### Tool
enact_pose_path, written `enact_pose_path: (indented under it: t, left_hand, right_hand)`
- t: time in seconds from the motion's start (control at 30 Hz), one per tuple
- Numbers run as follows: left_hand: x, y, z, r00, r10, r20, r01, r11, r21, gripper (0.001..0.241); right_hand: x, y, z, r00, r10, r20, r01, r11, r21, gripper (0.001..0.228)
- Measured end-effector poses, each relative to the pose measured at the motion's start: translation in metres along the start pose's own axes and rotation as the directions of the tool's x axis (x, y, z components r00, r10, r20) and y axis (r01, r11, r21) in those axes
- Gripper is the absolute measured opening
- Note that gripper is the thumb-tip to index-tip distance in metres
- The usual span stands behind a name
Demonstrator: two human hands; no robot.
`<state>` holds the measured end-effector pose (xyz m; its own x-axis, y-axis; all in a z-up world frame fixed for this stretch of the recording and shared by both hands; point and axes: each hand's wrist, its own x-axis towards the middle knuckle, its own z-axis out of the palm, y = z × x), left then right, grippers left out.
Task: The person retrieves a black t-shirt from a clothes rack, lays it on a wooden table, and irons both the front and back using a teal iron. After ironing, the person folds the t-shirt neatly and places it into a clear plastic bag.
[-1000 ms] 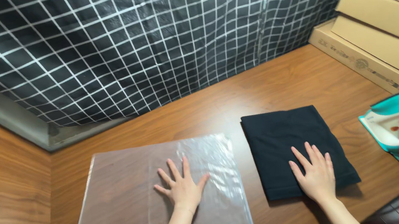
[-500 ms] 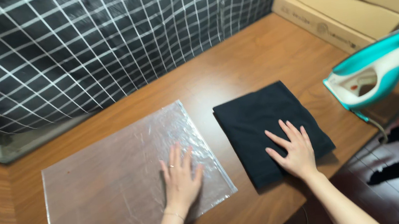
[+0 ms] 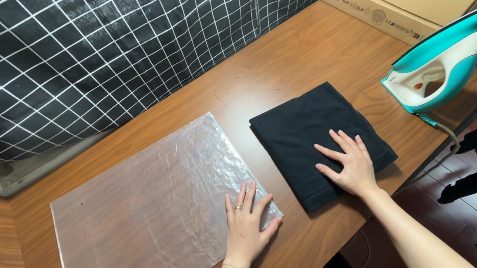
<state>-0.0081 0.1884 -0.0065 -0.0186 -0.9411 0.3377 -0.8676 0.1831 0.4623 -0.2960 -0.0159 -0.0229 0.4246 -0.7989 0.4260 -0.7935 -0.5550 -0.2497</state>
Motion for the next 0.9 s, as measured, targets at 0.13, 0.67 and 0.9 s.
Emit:
enact_pose_path:
  t: [0.13,0.67,0.9]
  left_hand:
    - [-0.001,0.000,0.001,0.999,0.026,-0.028,-0.025,0.999,0.027,0.055]
    - [-0.003,-0.014,0.005,0.983,-0.103,-0.150,0.076,0.981,-0.176,0.055]
    - [0.013,-0.037,-0.003,0.871,-0.475,-0.122,0.323,0.742,-0.587,0.019]
  right_hand:
    - [0.005,-0.003,0.000,1.000,0.004,0.002,-0.004,1.000,0.009,0.052]
    - [0.048,-0.191,0.037,0.732,0.301,0.611,-0.599,0.712,0.367,0.041]
    - [0.051,-0.192,0.024,0.677,0.293,0.676,-0.591,0.763,0.261,0.012]
